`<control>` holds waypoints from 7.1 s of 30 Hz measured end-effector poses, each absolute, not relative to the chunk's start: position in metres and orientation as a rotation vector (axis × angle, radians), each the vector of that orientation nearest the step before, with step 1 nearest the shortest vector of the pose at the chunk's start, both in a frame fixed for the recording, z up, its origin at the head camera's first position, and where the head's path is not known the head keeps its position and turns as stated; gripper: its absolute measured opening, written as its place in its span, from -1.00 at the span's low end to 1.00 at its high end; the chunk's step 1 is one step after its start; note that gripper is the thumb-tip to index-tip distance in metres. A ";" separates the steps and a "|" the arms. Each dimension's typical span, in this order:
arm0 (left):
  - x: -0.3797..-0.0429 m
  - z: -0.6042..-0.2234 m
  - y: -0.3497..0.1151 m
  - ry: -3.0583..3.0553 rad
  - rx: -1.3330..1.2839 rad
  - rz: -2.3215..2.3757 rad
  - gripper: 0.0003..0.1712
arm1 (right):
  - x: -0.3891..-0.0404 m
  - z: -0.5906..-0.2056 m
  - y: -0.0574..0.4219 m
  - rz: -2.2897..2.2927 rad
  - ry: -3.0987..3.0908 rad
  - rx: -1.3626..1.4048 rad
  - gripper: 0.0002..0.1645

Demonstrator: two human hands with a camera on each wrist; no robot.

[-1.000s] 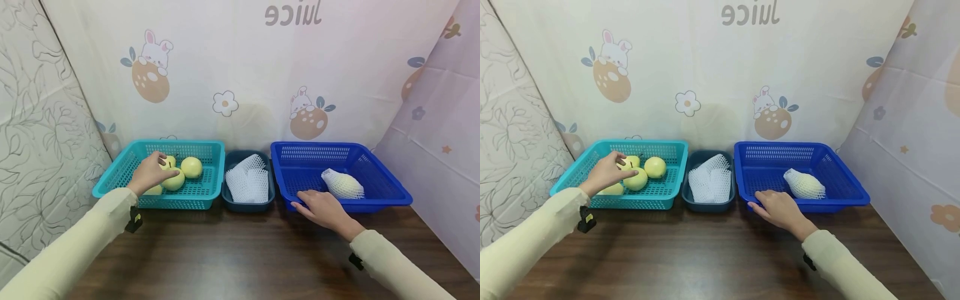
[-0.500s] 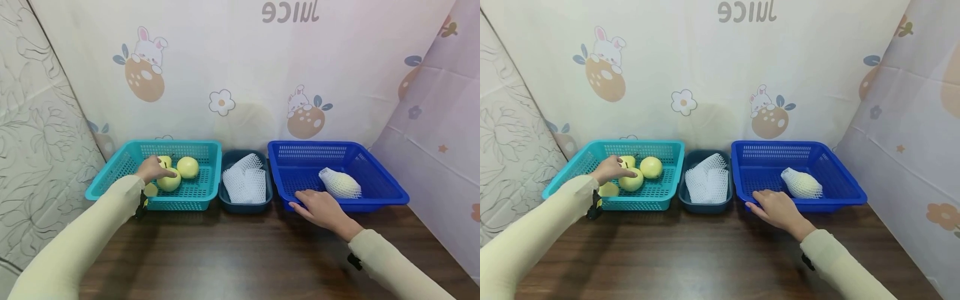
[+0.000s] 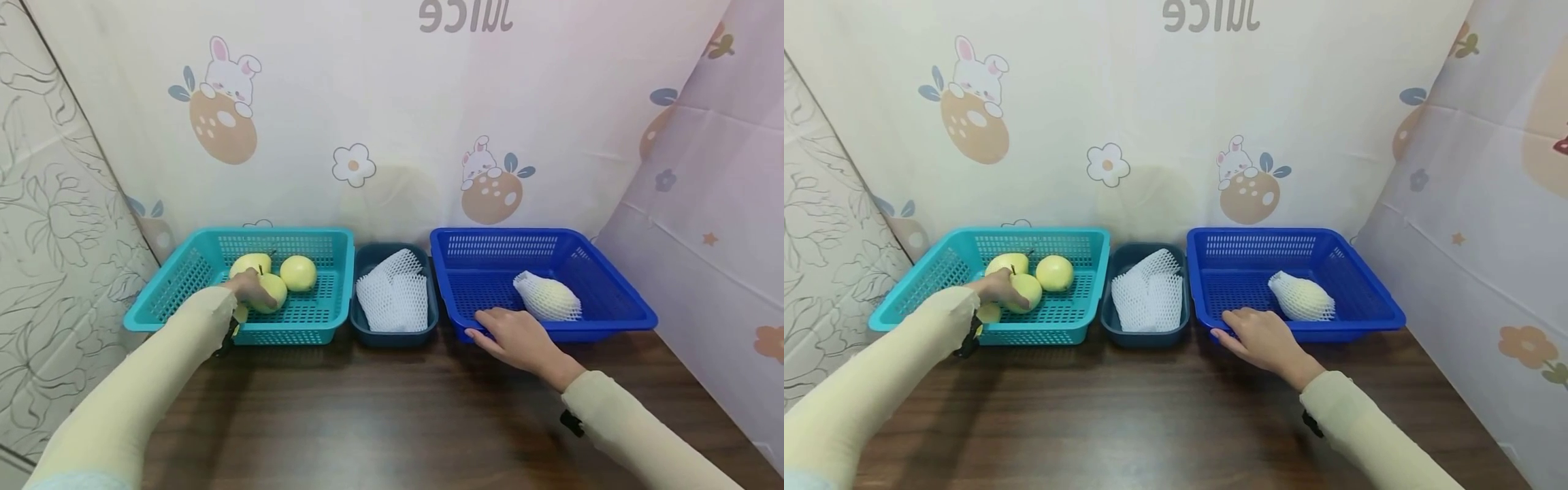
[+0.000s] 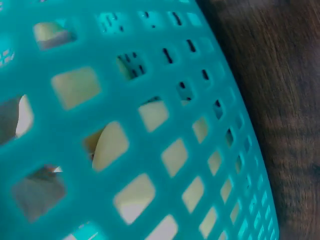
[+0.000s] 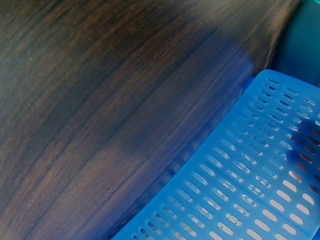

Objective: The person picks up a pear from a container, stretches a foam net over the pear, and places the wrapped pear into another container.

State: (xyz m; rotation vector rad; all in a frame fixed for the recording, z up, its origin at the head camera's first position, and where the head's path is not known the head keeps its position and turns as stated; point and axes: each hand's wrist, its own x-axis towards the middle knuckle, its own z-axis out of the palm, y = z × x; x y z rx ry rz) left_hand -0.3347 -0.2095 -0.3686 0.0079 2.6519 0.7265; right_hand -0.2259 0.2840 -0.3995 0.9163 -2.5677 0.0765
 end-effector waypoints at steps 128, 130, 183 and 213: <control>-0.203 -0.430 -0.045 2.437 0.896 1.144 -0.10 | -0.222 -0.398 0.282 0.106 -2.571 0.863 -0.69; -0.203 -0.430 -0.045 2.437 0.895 1.145 -0.11 | -0.222 -0.395 0.282 0.148 -2.615 0.847 -0.67; -0.203 -0.435 -0.044 2.410 0.848 1.152 -0.12 | -0.284 -0.363 0.148 -0.022 -2.846 1.394 -0.32; -0.201 -0.434 -0.045 2.429 0.844 1.169 -0.11 | -0.296 -0.373 0.140 0.355 -2.633 1.028 -0.82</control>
